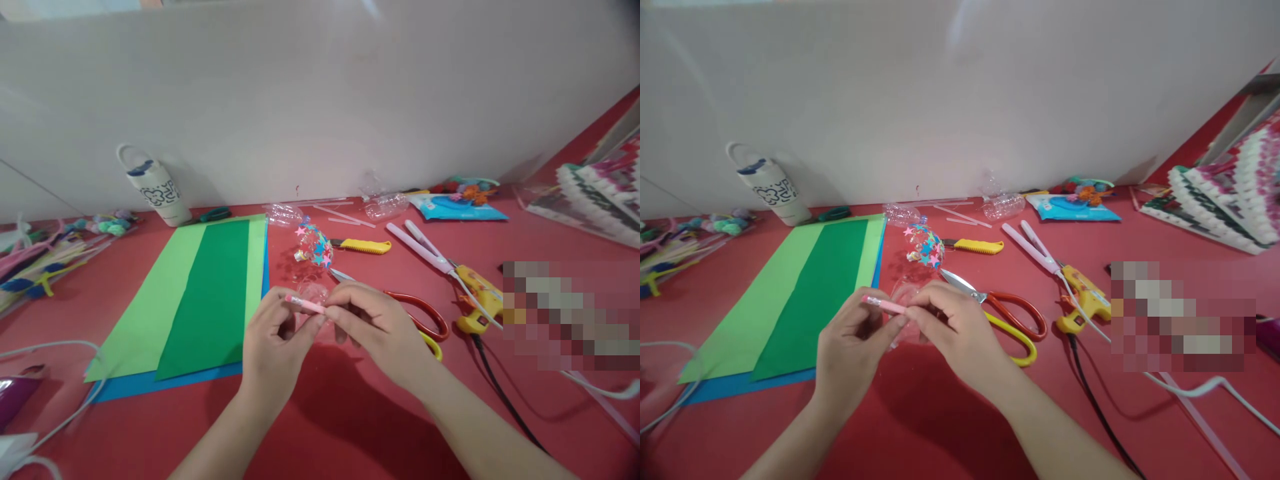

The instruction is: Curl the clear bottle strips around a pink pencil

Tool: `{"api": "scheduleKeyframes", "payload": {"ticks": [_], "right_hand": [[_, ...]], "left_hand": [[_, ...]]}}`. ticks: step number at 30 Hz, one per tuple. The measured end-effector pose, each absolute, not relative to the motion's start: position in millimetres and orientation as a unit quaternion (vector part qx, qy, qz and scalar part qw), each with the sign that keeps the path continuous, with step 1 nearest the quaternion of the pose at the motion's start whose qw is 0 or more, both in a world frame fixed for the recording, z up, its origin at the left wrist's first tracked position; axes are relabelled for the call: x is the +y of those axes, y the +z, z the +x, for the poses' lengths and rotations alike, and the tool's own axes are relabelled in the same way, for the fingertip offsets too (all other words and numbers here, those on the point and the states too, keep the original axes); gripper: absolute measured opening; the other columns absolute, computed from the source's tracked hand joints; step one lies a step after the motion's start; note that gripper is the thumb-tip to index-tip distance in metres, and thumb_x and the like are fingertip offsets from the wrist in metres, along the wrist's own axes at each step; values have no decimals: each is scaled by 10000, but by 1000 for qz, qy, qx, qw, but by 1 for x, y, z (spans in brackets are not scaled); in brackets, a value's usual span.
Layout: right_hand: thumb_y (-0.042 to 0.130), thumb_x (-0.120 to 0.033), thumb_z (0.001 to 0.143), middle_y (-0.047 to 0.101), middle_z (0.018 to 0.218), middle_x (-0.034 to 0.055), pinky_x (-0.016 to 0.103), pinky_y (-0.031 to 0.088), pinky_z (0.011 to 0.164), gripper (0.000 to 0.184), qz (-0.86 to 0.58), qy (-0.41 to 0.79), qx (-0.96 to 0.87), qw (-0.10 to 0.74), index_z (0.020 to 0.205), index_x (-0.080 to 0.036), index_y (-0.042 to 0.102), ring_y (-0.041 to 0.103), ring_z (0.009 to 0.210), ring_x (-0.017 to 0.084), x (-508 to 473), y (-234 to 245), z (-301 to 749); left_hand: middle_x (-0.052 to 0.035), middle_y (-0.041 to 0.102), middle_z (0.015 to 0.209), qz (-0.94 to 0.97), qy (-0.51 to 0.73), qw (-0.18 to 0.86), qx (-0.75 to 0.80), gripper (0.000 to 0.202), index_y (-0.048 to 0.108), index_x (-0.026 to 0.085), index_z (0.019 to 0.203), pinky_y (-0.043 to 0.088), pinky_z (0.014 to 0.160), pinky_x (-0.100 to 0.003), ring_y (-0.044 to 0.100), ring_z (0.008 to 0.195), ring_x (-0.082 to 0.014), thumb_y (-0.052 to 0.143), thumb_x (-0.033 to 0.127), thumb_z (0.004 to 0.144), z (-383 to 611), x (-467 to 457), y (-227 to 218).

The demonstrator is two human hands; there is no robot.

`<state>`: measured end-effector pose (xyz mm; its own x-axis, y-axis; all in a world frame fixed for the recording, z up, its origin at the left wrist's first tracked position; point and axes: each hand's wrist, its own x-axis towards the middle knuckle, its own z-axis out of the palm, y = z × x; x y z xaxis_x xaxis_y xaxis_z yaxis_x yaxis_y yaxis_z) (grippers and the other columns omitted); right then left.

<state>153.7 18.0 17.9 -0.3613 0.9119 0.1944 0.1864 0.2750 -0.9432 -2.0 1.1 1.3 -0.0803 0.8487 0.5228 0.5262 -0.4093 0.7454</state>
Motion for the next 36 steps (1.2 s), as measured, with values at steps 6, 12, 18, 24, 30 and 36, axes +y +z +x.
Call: {"api": "scheduleKeyframes", "payload": {"ticks": [6,12,18,24,30,36], "right_hand": [[618,-240,809,539,703,-24,225,366,516,95,-377,496,-665,412,729,-191,605,474,569,92,22,19,156],[666,-275,767,505,629,-47,203,306,443,159,-368,595,-591,402,704,-180,555,391,482,65,25,12,157],[567,-276,861,474,617,-43,214,336,495,175,-419,444,-683,401,712,-184,574,424,521,85,22,19,156],[490,-205,918,540,722,-14,224,388,634,145,-405,276,-762,423,788,-187,553,502,667,117,22,17,156],[523,-191,901,562,739,-11,211,391,631,109,-429,244,-761,422,794,-185,546,519,674,115,24,15,158],[463,-207,929,496,665,-16,230,359,592,229,-442,196,-778,401,706,-184,507,471,611,121,26,13,159]], "left_hand": [[60,466,660,689,524,105,490,198,537,183,640,301,437,-182,366,491,-49,675,84,742,-2,0,1],[49,508,724,723,508,91,459,135,590,198,745,319,445,-186,384,497,-51,666,87,759,-3,1,2],[17,537,787,731,488,87,470,106,580,192,752,369,516,-210,417,552,-77,644,109,767,-6,5,-1],[16,513,732,720,452,113,515,134,497,191,738,395,570,-241,471,628,-113,626,176,774,-5,5,-6],[44,456,673,703,410,174,555,187,436,206,695,383,523,-234,459,555,-98,592,235,795,-2,4,-7],[44,436,706,700,414,136,565,200,423,210,711,381,541,-238,448,557,-94,599,250,797,-2,7,-9]]}}
